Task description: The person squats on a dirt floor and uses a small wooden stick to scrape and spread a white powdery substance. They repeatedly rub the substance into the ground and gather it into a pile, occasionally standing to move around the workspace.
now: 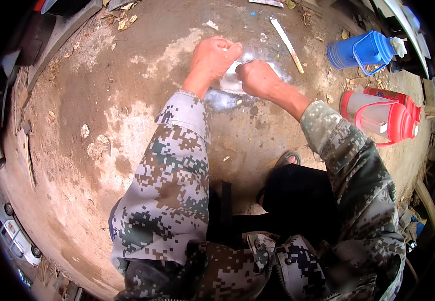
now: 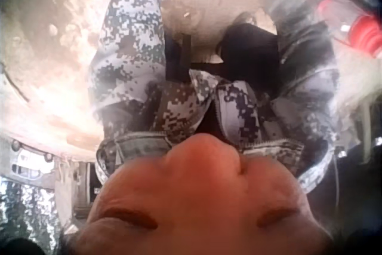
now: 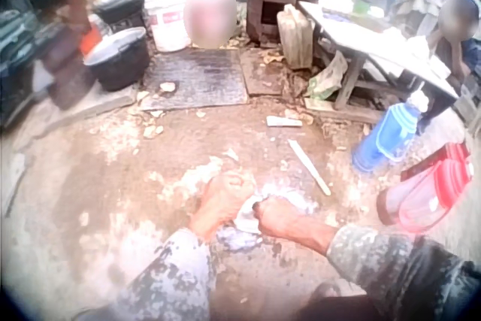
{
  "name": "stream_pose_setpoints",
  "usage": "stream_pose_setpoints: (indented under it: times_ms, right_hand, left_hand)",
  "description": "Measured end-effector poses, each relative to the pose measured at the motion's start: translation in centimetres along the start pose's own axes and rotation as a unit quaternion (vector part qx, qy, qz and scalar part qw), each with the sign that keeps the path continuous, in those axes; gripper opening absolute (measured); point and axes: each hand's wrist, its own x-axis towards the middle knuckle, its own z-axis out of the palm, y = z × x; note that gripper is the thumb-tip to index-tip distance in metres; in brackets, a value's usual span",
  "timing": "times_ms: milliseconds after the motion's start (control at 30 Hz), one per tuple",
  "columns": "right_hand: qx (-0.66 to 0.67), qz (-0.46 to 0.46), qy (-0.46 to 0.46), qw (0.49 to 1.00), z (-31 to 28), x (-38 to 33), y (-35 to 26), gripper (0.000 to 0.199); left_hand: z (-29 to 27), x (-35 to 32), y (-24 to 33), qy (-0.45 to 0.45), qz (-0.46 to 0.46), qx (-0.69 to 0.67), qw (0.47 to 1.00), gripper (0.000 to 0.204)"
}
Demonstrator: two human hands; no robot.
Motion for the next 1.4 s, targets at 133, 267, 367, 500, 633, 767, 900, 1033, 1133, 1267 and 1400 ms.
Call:
stream_pose_setpoints:
  times_ms: [133, 267, 367, 500, 633, 767, 900, 1033, 1133, 1267, 1400]
  right_hand:
    - [0.099, 0.017, 0.000, 0.995, 1.5, 1.4, -2.5, 0.015]
    - [0.018, -0.065, -0.055, 0.996, 2.2, -0.1, -1.9, 0.012]
    - [-0.044, -0.096, -0.082, 0.991, 1.0, -0.9, -1.4, 0.013]
    - [-0.078, -0.119, -0.114, 0.983, 0.0, -1.2, -1.8, 0.014]
    - [-0.086, -0.112, -0.044, 0.989, -1.0, -1.8, -1.6, 0.013]
    - [-0.065, -0.129, -0.011, 0.990, -1.5, -0.1, -1.5, 0.012]
    - [-0.078, -0.130, -0.038, 0.988, -1.5, -0.2, 0.2, 0.015]
    - [-0.096, -0.095, -0.063, 0.989, -0.7, -0.1, -1.4, 0.016]
    - [-0.063, -0.083, -0.039, 0.994, 1.6, -0.5, -2.4, 0.015]
    - [-0.047, -0.043, -0.012, 0.998, 0.8, -1.4, -0.2, 0.010]
    - [-0.030, -0.071, -0.025, 0.997, -0.7, -1.7, 0.1, 0.012]
  left_hand:
    - [-0.2, 0.0, 0.5, 0.011, 0.016, 0.009, 1.000, 0.022]
    - [0.0, -1.1, 0.4, 0.027, 0.030, 0.011, 0.999, 0.028]
    - [0.2, -1.0, 0.6, 0.044, 0.046, 0.006, 0.998, 0.032]
    - [-1.3, -1.8, 0.3, 0.028, 0.035, 0.027, 0.999, 0.035]
    - [-0.3, -2.0, 0.2, 0.027, 0.056, 0.042, 0.997, 0.041]
    - [-0.4, -1.6, 1.2, 0.025, 0.043, 0.047, 0.998, 0.037]
    - [-0.1, -0.8, 1.5, 0.040, 0.058, 0.039, 0.997, 0.034]
    - [-1.6, -2.4, -1.2, 0.084, 0.093, 0.050, 0.991, 0.034]
    - [-2.0, -3.7, -0.1, 0.128, 0.039, 0.060, 0.989, 0.047]
    - [-0.5, -3.0, 0.8, 0.105, 0.034, 0.054, 0.992, 0.049]
    - [-1.6, -3.0, -0.5, 0.049, 0.087, 0.060, 0.993, 0.043]
